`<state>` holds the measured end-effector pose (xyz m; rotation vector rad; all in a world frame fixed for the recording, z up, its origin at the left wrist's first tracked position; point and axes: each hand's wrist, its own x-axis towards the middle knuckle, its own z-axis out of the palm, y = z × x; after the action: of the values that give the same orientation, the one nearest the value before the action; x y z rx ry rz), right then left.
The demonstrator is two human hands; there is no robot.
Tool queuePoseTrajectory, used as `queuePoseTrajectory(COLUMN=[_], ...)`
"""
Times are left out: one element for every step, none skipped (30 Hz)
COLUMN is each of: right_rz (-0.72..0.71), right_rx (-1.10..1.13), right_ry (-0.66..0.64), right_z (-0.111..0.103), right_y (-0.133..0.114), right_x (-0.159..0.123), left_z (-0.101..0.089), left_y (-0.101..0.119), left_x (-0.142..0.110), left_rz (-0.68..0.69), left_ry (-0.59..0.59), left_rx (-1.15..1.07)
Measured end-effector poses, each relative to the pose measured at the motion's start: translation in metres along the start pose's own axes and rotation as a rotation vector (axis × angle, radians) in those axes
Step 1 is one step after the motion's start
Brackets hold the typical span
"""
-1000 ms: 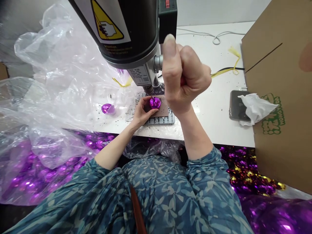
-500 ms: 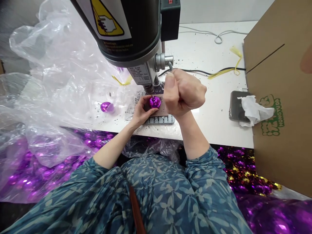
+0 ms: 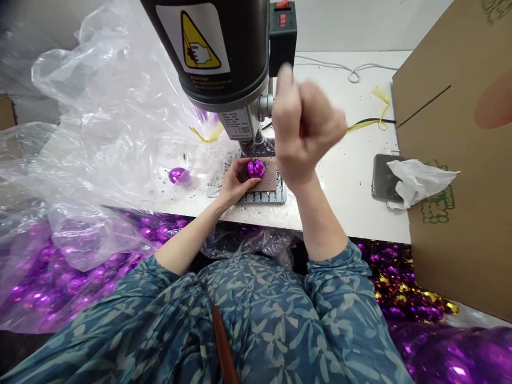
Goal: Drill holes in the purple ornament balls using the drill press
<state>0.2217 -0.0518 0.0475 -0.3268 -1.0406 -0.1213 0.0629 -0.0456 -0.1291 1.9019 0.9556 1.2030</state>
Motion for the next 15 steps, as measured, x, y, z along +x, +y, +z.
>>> queuePoseTrajectory(right_rz=[0.023,0.063,0.127,0.209,0.298,0.387,0.462,0.513,0.549,0.577,0.596,0.608,0.611,0.606,0.592], right_rx=[0.001,-0.007,-0.032,-0.066,-0.105,-0.141,-0.164,-0.166,-0.156,-0.14,-0.121,-0.102,-0.083,-0.066,-0.053], right_ry=[-0.009,-0.025,-0.058,-0.099,-0.145,-0.192,-0.224,-0.236,-0.234,-0.225,-0.208,-0.188,-0.165,-0.142,-0.118], right_z=[0.006,0.01,0.014,0.015,0.015,0.014,0.013,0.012,0.012,0.012,0.012,0.014,0.015,0.016,0.017], right_y=[-0.002,-0.005,-0.008,-0.011,-0.016,-0.021,-0.027,-0.032,-0.036,-0.039,-0.04,-0.039,-0.036,-0.031,-0.026], right_x=[0.01,0.019,0.026,0.03,0.031,0.03,0.028,0.024,0.021,0.019,0.018,0.018,0.021,0.024,0.028], left_z=[0.0,-0.001,-0.002,-0.004,-0.008,-0.012,-0.016,-0.021,-0.025,-0.029,-0.032,-0.035,-0.039,-0.043,-0.05], left_y=[0.002,0.005,0.011,0.018,0.026,0.035,0.044,0.052,0.059,0.064,0.067,0.068,0.066,0.063,0.059], left_x=[0.0,-0.002,-0.005,-0.011,-0.019,-0.03,-0.043,-0.058,-0.075,-0.091,-0.107,-0.121,-0.132,-0.139,-0.142], left_rz=[-0.002,-0.004,-0.001,0.019,0.061,0.135,0.238,0.358,0.479,0.578,0.642,0.675,0.684,0.687,0.691], left_ry=[0.015,0.038,0.066,0.09,0.101,0.087,0.049,-0.012,-0.086,-0.163,-0.236,-0.296,-0.34,-0.364,-0.354], left_rx=[0.015,0.046,0.091,0.143,0.192,0.229,0.252,0.275,0.314,0.376,0.451,0.528,0.585,0.601,0.577])
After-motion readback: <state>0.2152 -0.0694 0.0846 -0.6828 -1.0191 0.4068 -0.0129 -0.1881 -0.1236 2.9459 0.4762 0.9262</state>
